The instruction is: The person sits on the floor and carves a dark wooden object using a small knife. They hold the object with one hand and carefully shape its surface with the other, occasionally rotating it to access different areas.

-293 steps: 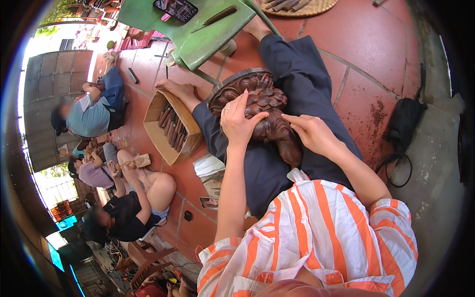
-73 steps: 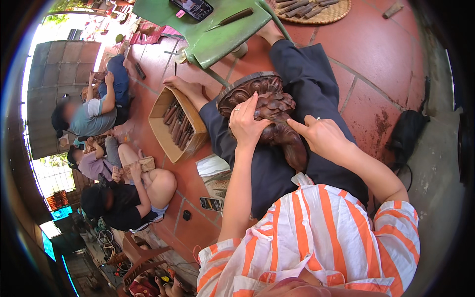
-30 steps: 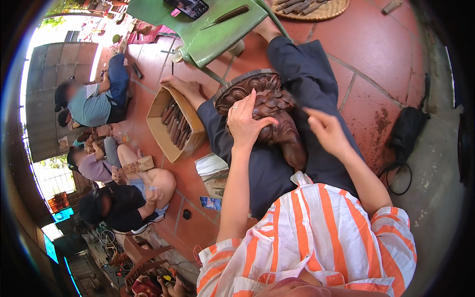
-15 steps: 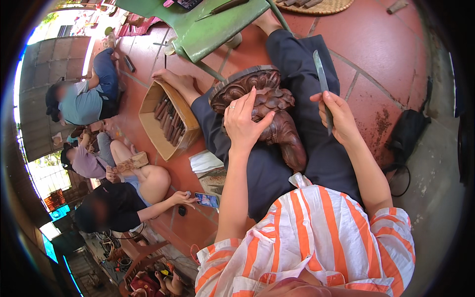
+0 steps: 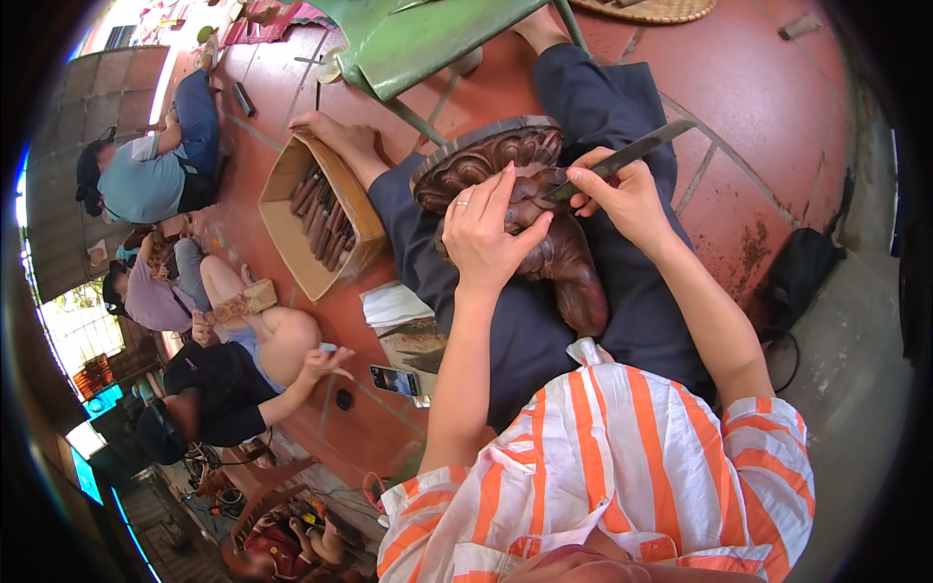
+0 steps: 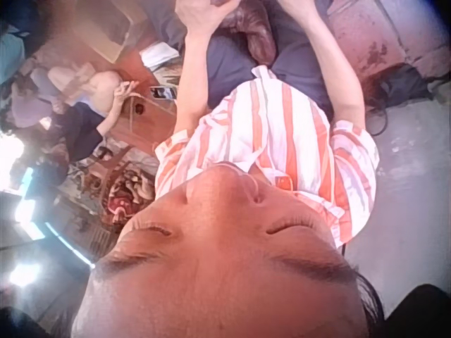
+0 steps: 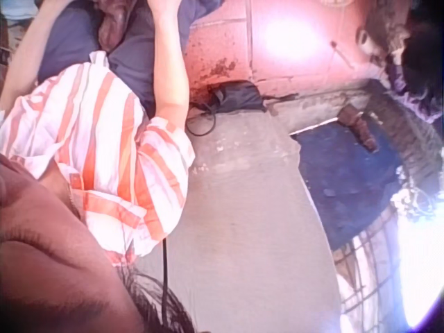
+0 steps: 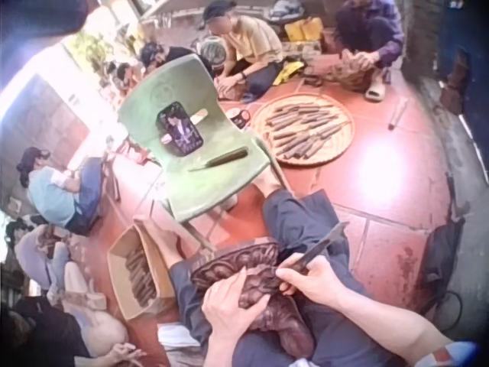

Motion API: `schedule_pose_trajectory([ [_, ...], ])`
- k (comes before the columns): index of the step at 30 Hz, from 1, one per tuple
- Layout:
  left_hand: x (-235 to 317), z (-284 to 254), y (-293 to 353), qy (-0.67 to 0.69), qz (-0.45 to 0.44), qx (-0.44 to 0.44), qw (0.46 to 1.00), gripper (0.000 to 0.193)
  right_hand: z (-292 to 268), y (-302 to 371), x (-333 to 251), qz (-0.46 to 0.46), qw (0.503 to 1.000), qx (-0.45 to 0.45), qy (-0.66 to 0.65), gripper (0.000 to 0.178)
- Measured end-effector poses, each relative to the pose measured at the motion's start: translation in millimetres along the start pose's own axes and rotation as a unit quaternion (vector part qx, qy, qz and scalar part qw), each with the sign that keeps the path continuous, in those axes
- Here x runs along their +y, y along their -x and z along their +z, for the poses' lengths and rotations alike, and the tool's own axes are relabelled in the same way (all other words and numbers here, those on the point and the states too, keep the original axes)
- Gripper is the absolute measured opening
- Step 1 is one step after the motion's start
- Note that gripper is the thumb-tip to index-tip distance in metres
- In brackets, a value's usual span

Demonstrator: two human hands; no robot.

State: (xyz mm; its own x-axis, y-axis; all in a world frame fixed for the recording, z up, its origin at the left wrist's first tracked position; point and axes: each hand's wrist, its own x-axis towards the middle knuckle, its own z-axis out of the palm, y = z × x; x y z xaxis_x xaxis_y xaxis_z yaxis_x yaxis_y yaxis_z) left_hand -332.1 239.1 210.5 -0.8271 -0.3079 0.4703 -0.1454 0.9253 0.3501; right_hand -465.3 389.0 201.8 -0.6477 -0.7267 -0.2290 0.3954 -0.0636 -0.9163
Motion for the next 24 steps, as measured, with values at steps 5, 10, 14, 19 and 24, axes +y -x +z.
schedule_pose_trajectory([
  [5, -1, 0, 0, 0.005, 0.004, 0.011, 1.000, 0.062, 2, -3, -10, 0.038, 0.999, -0.011, -0.010, 0.017],
  [10, -1, 0, -1, 0.013, 0.003, 0.016, 1.000, 0.061, -5, -11, -8, -0.025, 0.984, -0.095, 0.146, 0.016],
  [14, 1, -2, -3, 0.010, 0.000, 0.015, 1.000, 0.058, 5, -19, -4, -0.142, 0.955, -0.118, 0.233, 0.017],
  [19, 1, -2, -3, 0.009, -0.004, 0.015, 1.000, 0.058, 8, -23, 2, -0.103, 0.965, -0.120, 0.207, 0.022],
  [24, 2, -3, -3, 0.006, -0.006, 0.013, 1.000, 0.058, 8, -21, 5, -0.130, 0.961, -0.104, 0.220, 0.023],
])
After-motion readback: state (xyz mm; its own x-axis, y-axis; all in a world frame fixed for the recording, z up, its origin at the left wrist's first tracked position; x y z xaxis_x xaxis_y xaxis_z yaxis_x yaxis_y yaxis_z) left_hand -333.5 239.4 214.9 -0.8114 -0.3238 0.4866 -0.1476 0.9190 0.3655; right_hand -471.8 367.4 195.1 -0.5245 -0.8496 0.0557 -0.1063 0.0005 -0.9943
